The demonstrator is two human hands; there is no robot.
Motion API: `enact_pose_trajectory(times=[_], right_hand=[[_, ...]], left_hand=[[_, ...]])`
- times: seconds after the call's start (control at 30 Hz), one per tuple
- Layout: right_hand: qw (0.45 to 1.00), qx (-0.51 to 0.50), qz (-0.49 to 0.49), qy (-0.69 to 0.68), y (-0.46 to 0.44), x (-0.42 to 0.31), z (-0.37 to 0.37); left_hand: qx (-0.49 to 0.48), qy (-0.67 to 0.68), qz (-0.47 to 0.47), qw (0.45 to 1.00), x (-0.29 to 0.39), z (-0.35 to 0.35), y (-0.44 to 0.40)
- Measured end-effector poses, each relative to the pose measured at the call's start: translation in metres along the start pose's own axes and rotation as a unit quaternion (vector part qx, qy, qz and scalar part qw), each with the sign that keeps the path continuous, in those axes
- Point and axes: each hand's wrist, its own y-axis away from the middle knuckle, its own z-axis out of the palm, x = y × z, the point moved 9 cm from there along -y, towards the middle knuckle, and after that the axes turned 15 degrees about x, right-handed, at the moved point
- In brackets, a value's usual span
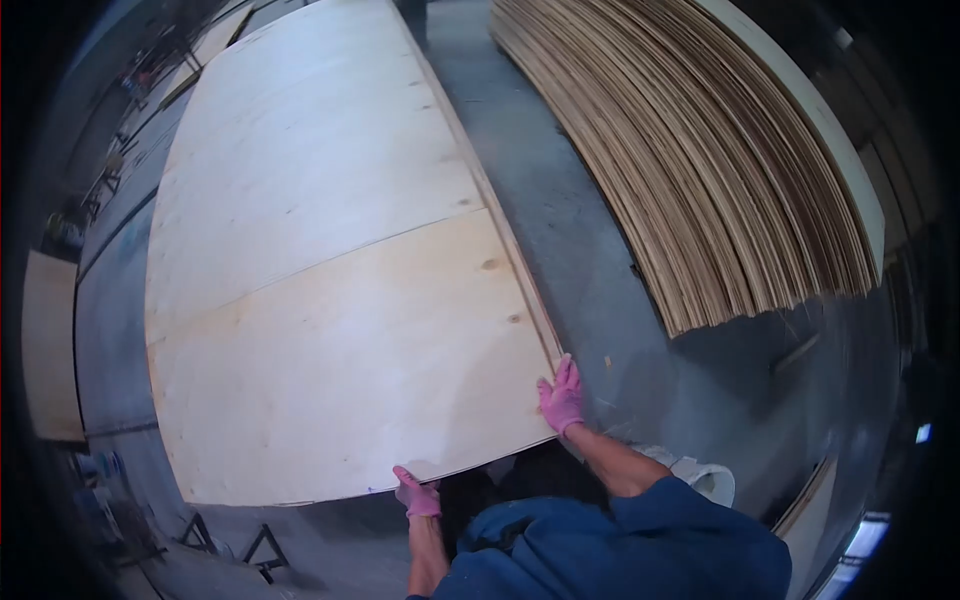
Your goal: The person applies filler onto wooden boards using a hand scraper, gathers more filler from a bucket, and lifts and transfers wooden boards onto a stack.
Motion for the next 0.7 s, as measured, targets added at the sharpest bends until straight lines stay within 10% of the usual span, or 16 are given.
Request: enact_pose_trajectory(times=[0.2,0.3,0.37,0.6,0.7], right_hand=[[0.992,-0.043,0.097,-0.068,-0.002,0.021,-0.003],[0.985,0.048,0.117,-0.113,0.012,0.029,-0.072],[0.948,0.107,0.240,-0.182,0.054,0.066,-0.118],[0.712,0.354,0.497,-0.348,0.258,0.229,-0.233],[0.691,0.404,0.537,-0.268,0.333,0.312,-0.271]], left_hand=[[-0.119,-0.125,-0.030,0.985,-0.008,-0.010,-0.019],[-0.428,-0.111,-0.389,0.808,-0.031,-0.031,-0.027],[-0.230,-0.495,-0.036,0.837,0.045,-0.026,0.012],[-0.400,-0.507,0.216,0.732,0.039,0.074,0.040],[-0.484,-0.525,0.249,0.655,-0.014,0.126,0.105]])
